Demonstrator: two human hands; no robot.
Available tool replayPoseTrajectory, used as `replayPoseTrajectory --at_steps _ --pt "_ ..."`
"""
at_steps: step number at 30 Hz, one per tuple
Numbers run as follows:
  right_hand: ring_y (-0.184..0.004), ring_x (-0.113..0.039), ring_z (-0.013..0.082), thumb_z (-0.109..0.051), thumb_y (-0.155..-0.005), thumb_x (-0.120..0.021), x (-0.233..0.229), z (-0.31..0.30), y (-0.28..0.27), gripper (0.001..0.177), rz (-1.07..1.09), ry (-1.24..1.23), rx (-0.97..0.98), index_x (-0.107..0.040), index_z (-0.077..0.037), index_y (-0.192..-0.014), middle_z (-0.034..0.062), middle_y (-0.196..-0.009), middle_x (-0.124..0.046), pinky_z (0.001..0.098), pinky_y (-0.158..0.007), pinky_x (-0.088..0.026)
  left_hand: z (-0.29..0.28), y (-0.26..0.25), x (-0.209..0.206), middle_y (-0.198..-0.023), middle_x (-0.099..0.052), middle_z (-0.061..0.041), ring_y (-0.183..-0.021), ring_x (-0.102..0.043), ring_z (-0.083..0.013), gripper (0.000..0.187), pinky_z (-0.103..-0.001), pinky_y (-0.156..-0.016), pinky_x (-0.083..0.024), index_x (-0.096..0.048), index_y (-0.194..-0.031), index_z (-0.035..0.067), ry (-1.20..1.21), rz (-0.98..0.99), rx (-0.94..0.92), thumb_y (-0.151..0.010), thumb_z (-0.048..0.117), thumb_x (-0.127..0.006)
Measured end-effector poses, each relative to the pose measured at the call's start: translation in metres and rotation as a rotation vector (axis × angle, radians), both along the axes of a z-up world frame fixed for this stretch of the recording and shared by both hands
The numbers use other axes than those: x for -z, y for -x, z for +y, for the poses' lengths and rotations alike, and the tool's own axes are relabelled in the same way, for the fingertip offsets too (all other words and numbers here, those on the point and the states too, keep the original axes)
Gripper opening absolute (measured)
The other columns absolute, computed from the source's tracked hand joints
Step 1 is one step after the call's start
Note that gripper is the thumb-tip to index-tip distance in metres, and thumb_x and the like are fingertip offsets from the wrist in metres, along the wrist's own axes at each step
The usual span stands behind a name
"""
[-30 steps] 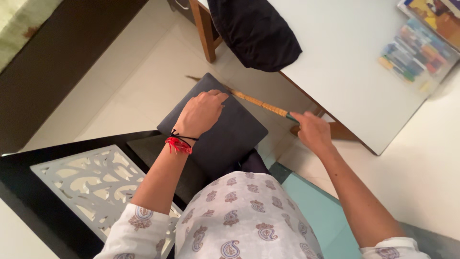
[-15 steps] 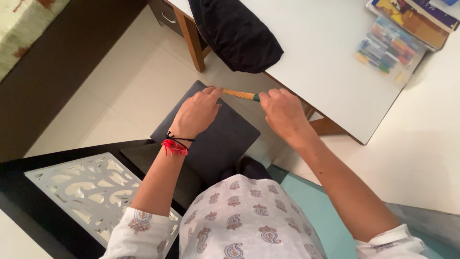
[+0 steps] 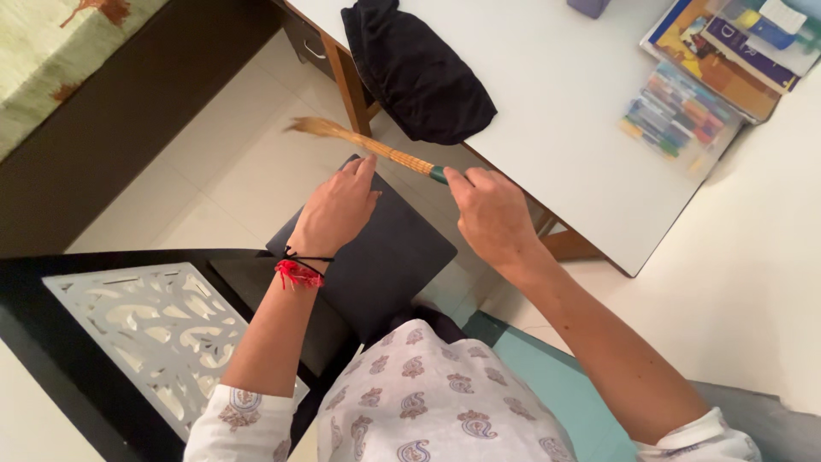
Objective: The person moves a decorative panel and a chair, then sweeps a small black object and a red-capped tube across the tiled floor using a broom.
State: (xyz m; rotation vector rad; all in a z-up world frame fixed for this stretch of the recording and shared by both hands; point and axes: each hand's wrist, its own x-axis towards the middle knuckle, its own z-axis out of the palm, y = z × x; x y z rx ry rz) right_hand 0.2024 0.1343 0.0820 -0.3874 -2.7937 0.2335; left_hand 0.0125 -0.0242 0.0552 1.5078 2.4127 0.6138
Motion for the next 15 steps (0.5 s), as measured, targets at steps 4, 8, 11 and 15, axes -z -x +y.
replayPoseTrajectory --at_steps 4,8,11,15 --pt "-0.077 -0.068 0.0335 0.006 -0.079 -0.063 0.016 -0.005 -0.005 0.049 -0.063 0.089 -0.022 -0.068 0.002 -0.128 0.0157 -0.087 -0.066 0.0432 -0.069 -0.056 -0.003 -0.008 0.0 -0.12 -0.065 -0.018 -0.106 -0.066 -0.0375 0.052 -0.047 -0.084 -0.056 -0.05 -0.136 -0.003 -0.007 0.016 -0.011 -0.091 0.016 -0.068" --pt "-0.076 -0.07 0.0359 0.0 -0.09 -0.061 0.037 -0.011 -0.003 0.038 -0.448 0.184 0.078 -0.07 -0.003 -0.126 0.0179 -0.086 -0.069 0.0455 -0.07 -0.057 -0.008 -0.016 -0.001 -0.123 -0.065 -0.02 -0.103 -0.067 -0.0377 0.053 -0.047 -0.084 -0.056 -0.05 -0.137 -0.005 -0.026 0.027 -0.008 -0.091 0.014 -0.067" --pt "-0.075 -0.07 0.0369 0.0 -0.082 -0.064 0.038 -0.013 -0.006 0.044 -0.388 0.18 0.045 -0.069 -0.002 -0.126 0.019 -0.085 -0.069 0.0459 -0.068 -0.057 -0.013 -0.018 -0.006 -0.122 -0.065 -0.02 -0.104 -0.066 -0.0382 0.054 -0.047 -0.083 -0.056 -0.05 -0.137 -0.005 -0.03 0.032 -0.026 -0.09 0.014 -0.067" --pt "-0.074 -0.07 0.036 0.006 -0.078 -0.064 0.032 -0.016 -0.014 0.05 -0.168 0.145 0.018 -0.069 0.0 -0.127 0.0179 -0.086 -0.068 0.0447 -0.068 -0.058 -0.016 -0.024 -0.01 -0.122 -0.065 -0.021 -0.103 -0.066 -0.0387 0.055 -0.049 -0.084 -0.055 -0.049 -0.137 -0.005 0.003 0.027 -0.06 -0.09 0.015 -0.068"
